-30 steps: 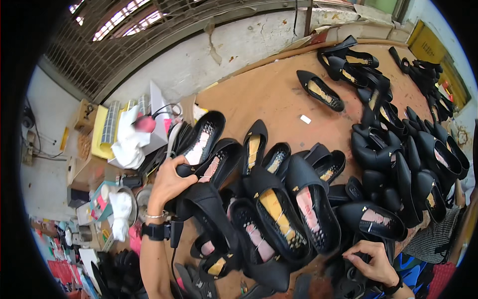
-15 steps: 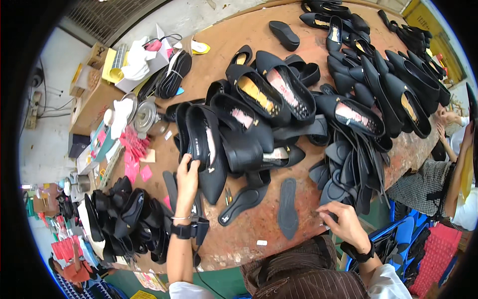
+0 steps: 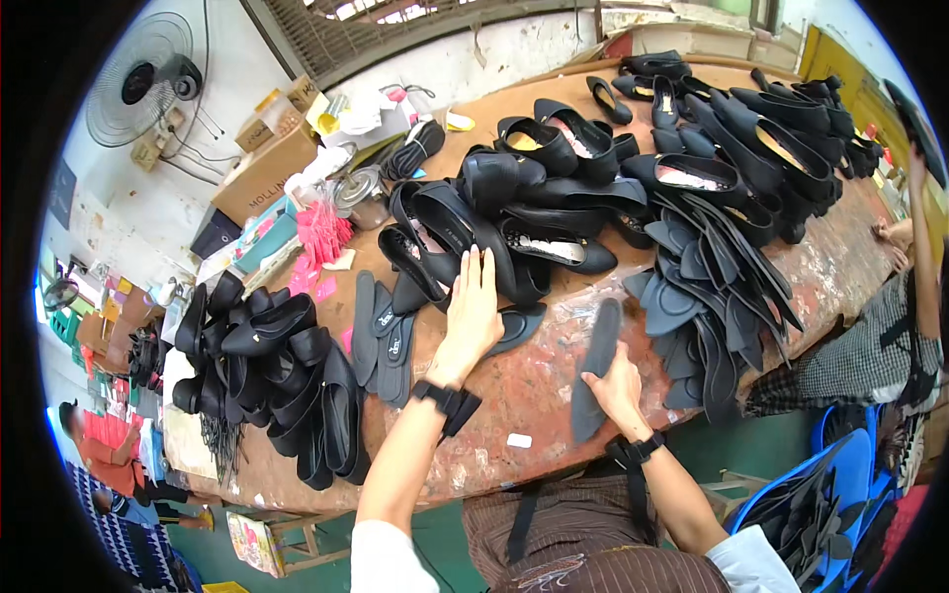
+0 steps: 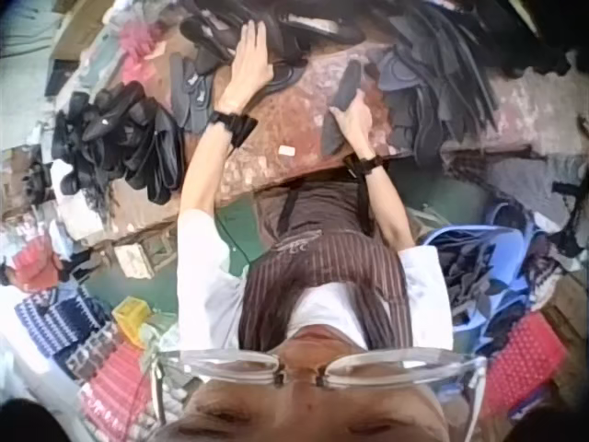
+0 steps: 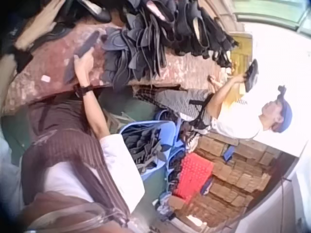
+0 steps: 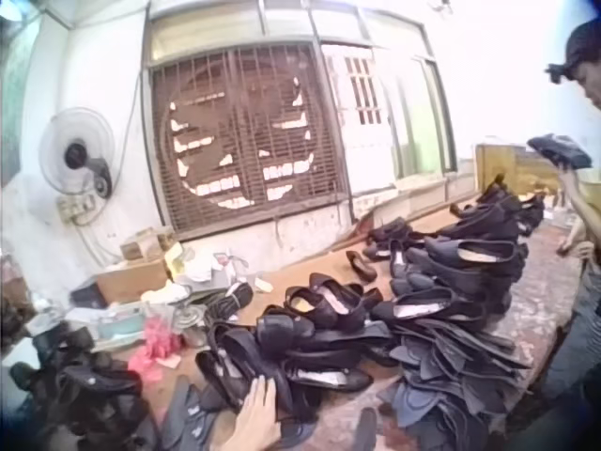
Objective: The person inserts insoles into black flat shoes on a workbench. They pick up a shoe, place an insole inside, and press it down to fit. The person occasionally wipes the insoles with a white cloth. The task is performed repeatedly on multiple pairs of shoes.
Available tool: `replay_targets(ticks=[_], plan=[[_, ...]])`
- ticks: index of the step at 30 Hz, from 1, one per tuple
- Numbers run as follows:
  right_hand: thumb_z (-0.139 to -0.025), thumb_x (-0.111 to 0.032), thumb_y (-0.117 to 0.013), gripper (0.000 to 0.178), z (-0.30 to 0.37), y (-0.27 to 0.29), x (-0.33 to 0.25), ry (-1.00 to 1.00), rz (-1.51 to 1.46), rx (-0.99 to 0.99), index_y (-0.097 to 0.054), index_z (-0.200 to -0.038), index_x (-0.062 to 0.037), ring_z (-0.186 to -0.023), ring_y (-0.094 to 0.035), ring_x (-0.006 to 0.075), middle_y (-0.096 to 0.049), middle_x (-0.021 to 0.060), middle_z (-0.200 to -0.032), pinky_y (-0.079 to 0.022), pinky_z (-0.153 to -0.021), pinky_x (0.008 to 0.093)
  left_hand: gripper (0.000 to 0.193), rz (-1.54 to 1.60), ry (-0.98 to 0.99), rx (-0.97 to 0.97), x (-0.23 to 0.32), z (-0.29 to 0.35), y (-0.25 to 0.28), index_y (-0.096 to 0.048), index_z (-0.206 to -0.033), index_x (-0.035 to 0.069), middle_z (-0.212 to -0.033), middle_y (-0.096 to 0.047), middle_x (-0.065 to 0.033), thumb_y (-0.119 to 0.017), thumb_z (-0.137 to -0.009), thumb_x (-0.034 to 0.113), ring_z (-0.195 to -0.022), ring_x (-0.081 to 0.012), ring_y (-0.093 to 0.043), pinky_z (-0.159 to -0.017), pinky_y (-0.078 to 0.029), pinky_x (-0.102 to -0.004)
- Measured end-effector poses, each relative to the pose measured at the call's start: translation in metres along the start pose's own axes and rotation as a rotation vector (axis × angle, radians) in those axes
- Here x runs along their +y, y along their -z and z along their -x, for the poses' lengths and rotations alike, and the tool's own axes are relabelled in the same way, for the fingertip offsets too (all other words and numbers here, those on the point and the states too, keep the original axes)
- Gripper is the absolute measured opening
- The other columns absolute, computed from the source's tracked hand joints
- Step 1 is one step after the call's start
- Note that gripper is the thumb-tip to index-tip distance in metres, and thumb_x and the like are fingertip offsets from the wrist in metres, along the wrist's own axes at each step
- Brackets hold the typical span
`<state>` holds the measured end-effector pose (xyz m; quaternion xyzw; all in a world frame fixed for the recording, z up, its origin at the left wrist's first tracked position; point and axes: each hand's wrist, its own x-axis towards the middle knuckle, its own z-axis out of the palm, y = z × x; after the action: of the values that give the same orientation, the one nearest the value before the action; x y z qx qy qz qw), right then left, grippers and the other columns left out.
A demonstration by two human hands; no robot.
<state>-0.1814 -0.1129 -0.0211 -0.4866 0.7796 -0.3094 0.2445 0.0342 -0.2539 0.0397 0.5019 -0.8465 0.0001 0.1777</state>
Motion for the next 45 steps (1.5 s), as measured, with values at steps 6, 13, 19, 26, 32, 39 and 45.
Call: replay_targets(ticks=[6,13,19,26,32,39,45], plan=[[-0.081,0.002,-0.064,0.046,0.080,0.082,0.044,-0.067,-0.844,-0.292,-0.058,-0.126,0.0023,-0.094,-0.066,0.0232,-0.068,0.0121,-0.104,-0.052,-0.084,0.0364,0.099,0.007,0.194,0.116,0.014,-0.024,0.017,-0.033,-0.145,0.004,-0.112,-0.057,-0.0231,-0.085,-0.061,0.014,-0.109,-0.0415,-0.057,-0.106,-0.039,-0.0507],[-0.087,0.004,-0.054,0.063,0.108,0.137,0.082,0.022,-1.246,-0.305,-0.036,-0.146,-0.0002,-0.114,-0.061,0.0259,-0.051,0.0173,-0.141,-0.053,-0.094,0.0368,0.076,0.729,0.003,0.119,0.135,0.060,0.099,-0.058,-0.123,0.005,-0.107,-0.062,-0.0074,-0.094,-0.058,0.020,-0.090,-0.0157,-0.057,-0.078,-0.048,-0.0283],[-0.104,-0.056,-0.025,0.070,0.115,0.128,0.049,0.011,-1.165,-0.473,-0.054,-0.126,0.0039,-0.090,-0.063,0.0161,-0.065,0.0124,-0.108,-0.054,-0.082,0.0321,0.074,0.573,0.484,0.066,0.174,0.177,0.039,-0.050,-0.129,0.002,-0.113,-0.060,-0.0205,-0.088,-0.068,0.020,-0.107,-0.0364,-0.060,-0.092,-0.049,-0.0427],[-0.106,-0.040,-0.033,0.054,0.094,0.106,0.047,0.114,-0.736,-0.440,-0.055,-0.129,0.0042,-0.100,-0.060,0.0198,-0.063,0.0139,-0.119,-0.045,-0.093,0.0329,0.089,0.044,0.351,0.013,0.117,0.249,0.033,-0.041,-0.145,0.010,-0.143,-0.042,-0.0204,-0.085,-0.068,0.021,-0.137,-0.0387,-0.035,-0.113,-0.025,-0.0547],[-0.084,-0.018,-0.067,0.045,0.083,0.092,-0.025,0.799,0.197,-0.260,-0.062,-0.128,-0.0054,-0.109,-0.052,0.0340,-0.057,0.0144,-0.127,-0.039,-0.097,0.0423,0.107,0.290,0.337,0.174,0.048,0.300,0.010,-0.031,-0.149,0.009,-0.151,-0.032,-0.0258,-0.091,-0.063,0.031,-0.139,-0.0466,-0.030,-0.113,-0.028,-0.0582],[-0.067,-0.009,-0.071,0.032,0.074,0.032,-0.044,0.995,0.194,-0.336,-0.073,-0.099,-0.0108,-0.113,-0.057,0.0257,-0.064,0.0074,-0.119,-0.039,-0.102,0.0480,0.122,0.537,0.314,0.246,0.037,0.299,-0.017,-0.022,-0.150,0.005,-0.146,-0.040,-0.0260,-0.090,-0.060,0.049,-0.133,-0.0454,-0.041,-0.110,-0.034,-0.0561],[-0.068,-0.009,-0.072,0.027,0.094,-0.030,-0.043,0.967,-0.015,-0.546,-0.074,-0.096,-0.0101,-0.108,-0.060,0.0242,-0.065,0.0069,-0.119,-0.044,-0.096,0.0420,0.126,0.650,0.340,0.289,0.036,0.312,-0.029,-0.015,-0.151,0.008,-0.140,-0.045,-0.0263,-0.091,-0.060,0.049,-0.124,-0.0417,-0.050,-0.105,-0.040,-0.0541]])
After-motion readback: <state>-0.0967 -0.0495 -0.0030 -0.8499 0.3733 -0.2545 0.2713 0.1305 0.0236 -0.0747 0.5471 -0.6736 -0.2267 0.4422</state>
